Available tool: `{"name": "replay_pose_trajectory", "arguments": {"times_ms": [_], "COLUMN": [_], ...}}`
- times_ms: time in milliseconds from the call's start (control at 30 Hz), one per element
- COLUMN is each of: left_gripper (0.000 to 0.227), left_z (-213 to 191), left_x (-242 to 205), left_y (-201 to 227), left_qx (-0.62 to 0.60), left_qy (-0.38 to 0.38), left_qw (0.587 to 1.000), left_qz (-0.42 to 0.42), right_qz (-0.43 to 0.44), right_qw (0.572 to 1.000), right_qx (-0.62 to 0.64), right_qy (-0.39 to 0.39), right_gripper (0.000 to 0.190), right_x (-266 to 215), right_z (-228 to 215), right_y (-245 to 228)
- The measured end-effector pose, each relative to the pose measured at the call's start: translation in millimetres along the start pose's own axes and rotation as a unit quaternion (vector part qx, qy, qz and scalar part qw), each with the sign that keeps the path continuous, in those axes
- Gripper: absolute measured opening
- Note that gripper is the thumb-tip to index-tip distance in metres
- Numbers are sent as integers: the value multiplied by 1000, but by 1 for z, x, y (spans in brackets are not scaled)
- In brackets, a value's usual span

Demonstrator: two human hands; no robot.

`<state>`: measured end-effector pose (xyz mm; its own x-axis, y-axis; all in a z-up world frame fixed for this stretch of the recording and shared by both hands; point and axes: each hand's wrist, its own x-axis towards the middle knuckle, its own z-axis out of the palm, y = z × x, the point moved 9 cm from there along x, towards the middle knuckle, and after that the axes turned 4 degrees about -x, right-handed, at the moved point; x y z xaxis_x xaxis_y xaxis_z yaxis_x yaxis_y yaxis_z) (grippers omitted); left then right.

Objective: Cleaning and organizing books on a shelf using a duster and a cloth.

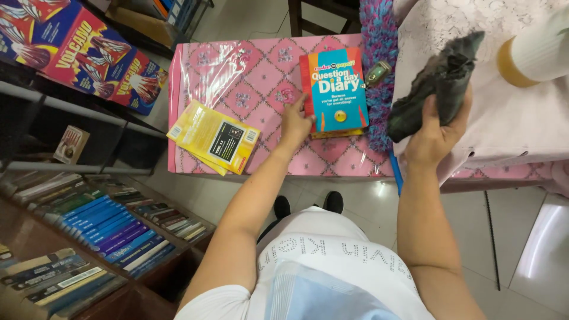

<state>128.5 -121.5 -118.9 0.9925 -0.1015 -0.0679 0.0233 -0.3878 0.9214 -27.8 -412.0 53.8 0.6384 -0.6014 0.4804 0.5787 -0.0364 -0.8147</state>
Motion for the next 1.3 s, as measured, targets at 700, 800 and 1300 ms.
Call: {"name": "replay_pose_trajectory", "arguments": {"times_ms": [700, 800, 1300], "left_gripper": [110, 127, 77], "left_z": [-257, -286, -158], "left_x": [-68, -86, -34], "left_y": [-88, -105, -68], "left_qx": [306, 287, 349], "left_qy": [278, 285, 168], "left_qw": [889, 880, 919], "left_qz": [-198, -250, 72], "right_qz": [-93, -106, -108], "right_qw": [727, 728, 736], "right_qx": [-537, -482, -393], "right_qy": [-417, -476, -541], "right_gripper": [59, 62, 70], "right_x": [-104, -123, -204], "right_z": [136, 164, 234], "right_y": [138, 133, 113]}}
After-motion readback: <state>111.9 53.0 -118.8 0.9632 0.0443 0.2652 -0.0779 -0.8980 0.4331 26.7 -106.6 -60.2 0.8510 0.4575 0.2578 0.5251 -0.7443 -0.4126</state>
